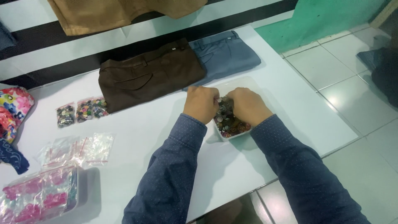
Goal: Bagging small decorative clips into plastic bags
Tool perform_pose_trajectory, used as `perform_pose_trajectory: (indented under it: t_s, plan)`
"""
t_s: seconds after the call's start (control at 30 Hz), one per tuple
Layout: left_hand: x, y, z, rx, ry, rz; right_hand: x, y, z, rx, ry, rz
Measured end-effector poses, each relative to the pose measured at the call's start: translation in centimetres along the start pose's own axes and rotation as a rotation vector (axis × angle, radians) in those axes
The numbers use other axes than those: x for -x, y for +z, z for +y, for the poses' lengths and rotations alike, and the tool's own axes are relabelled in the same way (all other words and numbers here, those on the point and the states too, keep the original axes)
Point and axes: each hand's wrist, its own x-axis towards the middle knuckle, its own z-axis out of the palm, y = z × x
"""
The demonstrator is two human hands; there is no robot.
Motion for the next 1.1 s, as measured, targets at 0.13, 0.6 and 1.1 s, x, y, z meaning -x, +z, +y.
perform_pose_trajectory:
  t_s: [0.13, 0.6, 1.1]
  plan:
    - [-0.1, 0.3, 0.0, -0.01, 0.008, 0.01, 0.4, -0.6, -0.7, 0.027, -0.017, 0.029]
    - [-0.2, 1.8, 0.2, 0.002, 0.005, -0.055, -0.7, 1.7, 1.2, 0.072, 0.094, -0.131]
    - [0.0, 0.7, 0.6, -0.014, -0.033, -0.133, -0.6, 1.8, -1.4, -0.064, -0.036, -0.052]
